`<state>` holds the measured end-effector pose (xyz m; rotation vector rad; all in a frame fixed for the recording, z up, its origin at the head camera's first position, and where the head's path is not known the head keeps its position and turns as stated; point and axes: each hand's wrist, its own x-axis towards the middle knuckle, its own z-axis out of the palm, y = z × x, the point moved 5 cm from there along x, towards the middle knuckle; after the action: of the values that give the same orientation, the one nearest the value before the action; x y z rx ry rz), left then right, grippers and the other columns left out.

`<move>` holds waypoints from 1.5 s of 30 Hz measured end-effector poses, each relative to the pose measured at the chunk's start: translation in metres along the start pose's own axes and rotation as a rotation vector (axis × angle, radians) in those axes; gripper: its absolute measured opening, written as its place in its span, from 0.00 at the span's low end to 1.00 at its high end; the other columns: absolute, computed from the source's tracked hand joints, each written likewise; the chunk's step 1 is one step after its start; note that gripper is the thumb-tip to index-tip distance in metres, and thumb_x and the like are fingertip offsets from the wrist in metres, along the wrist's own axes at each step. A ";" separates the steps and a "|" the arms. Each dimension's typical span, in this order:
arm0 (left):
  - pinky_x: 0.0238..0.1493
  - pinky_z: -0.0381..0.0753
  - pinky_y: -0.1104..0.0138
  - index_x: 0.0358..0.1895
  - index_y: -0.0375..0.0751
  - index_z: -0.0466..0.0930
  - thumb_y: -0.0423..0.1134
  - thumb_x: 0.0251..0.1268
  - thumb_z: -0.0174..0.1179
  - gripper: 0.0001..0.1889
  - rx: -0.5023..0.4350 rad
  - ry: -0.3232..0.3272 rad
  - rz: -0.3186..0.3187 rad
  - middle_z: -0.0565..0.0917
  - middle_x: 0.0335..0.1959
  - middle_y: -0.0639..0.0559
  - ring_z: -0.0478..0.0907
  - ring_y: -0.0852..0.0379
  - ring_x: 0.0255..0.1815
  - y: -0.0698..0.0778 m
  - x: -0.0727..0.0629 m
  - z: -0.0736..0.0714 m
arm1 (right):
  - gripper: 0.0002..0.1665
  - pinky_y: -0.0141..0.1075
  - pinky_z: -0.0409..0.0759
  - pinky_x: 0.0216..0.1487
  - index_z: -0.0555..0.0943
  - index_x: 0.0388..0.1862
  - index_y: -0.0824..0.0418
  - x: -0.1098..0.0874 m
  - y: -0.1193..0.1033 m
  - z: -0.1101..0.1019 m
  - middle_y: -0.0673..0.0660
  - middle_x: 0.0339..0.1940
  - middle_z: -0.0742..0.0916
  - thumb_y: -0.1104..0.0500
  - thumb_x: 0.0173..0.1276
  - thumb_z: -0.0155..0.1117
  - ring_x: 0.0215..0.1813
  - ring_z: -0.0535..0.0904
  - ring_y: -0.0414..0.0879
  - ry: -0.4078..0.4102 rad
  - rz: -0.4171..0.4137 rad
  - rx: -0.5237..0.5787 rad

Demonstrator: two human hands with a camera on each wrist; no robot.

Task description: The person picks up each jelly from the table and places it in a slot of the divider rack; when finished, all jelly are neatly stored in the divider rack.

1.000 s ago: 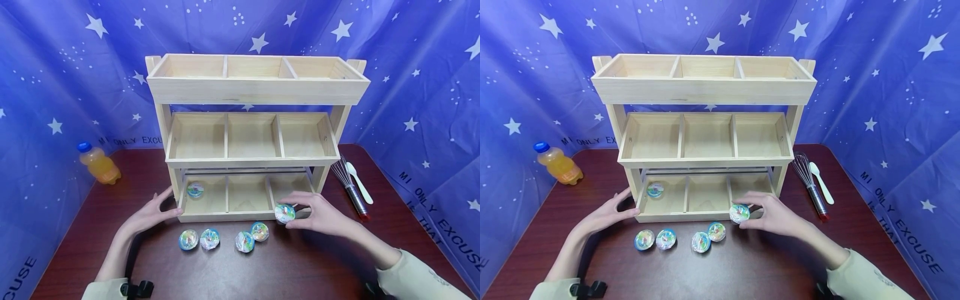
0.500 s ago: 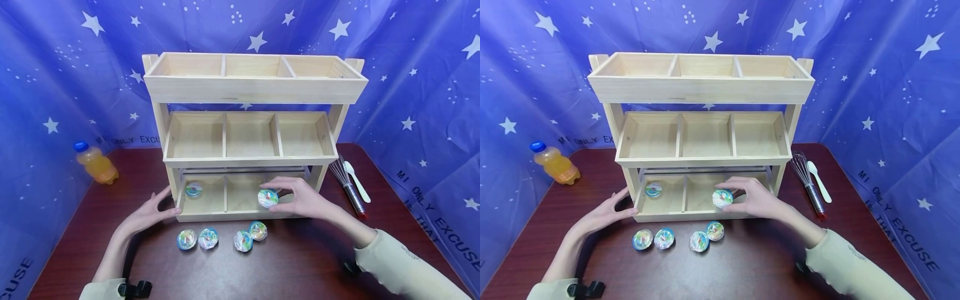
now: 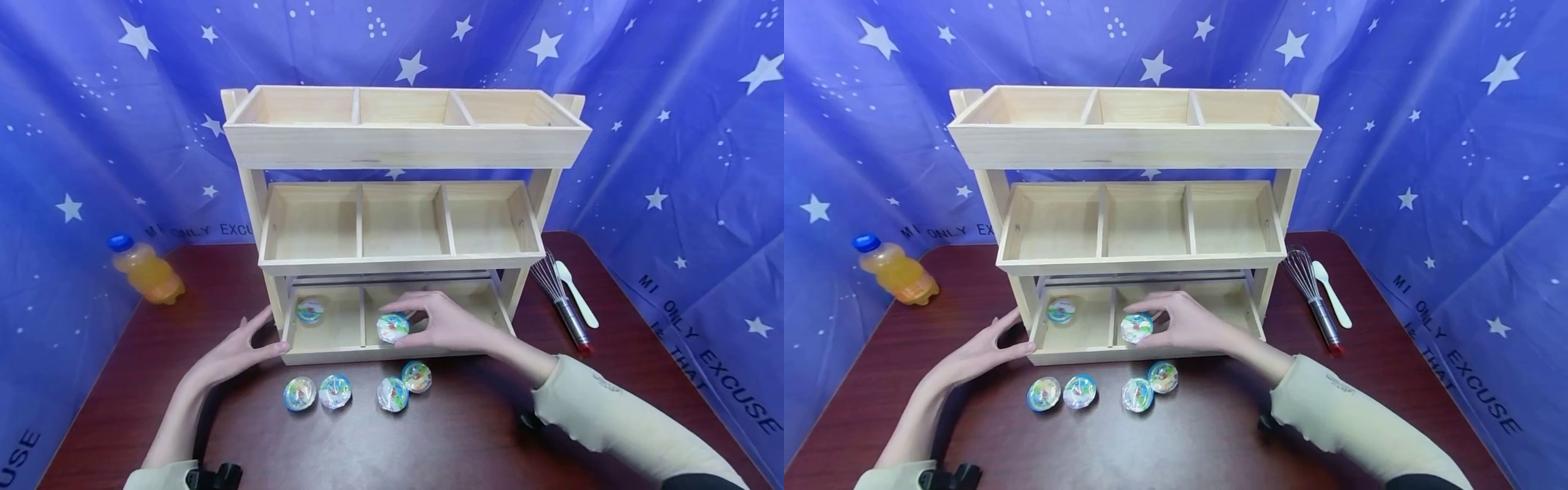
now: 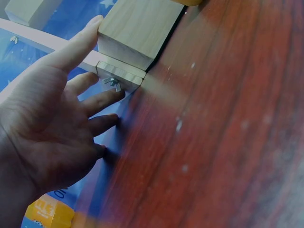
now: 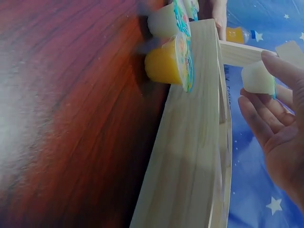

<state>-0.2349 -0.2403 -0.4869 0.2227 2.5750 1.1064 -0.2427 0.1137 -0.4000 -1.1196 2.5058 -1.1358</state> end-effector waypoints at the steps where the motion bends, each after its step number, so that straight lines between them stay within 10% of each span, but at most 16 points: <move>1: 0.72 0.40 0.20 0.86 0.55 0.42 0.61 0.67 0.65 0.52 0.000 -0.001 0.004 0.48 0.84 0.30 0.29 0.16 0.80 0.001 0.000 0.000 | 0.33 0.34 0.88 0.53 0.83 0.65 0.55 0.003 0.000 0.002 0.52 0.57 0.89 0.55 0.60 0.80 0.53 0.86 0.41 -0.009 0.006 -0.004; 45: 0.70 0.38 0.19 0.86 0.53 0.40 0.60 0.68 0.64 0.53 0.002 -0.009 0.008 0.46 0.84 0.29 0.29 0.15 0.79 0.000 0.002 0.001 | 0.31 0.24 0.80 0.53 0.84 0.61 0.60 0.100 -0.009 0.063 0.54 0.55 0.91 0.56 0.58 0.78 0.49 0.85 0.41 -0.264 -0.006 -0.214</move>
<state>-0.2363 -0.2389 -0.4881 0.2381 2.5697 1.1025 -0.2814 0.0039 -0.4232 -1.2384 2.4560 -0.6794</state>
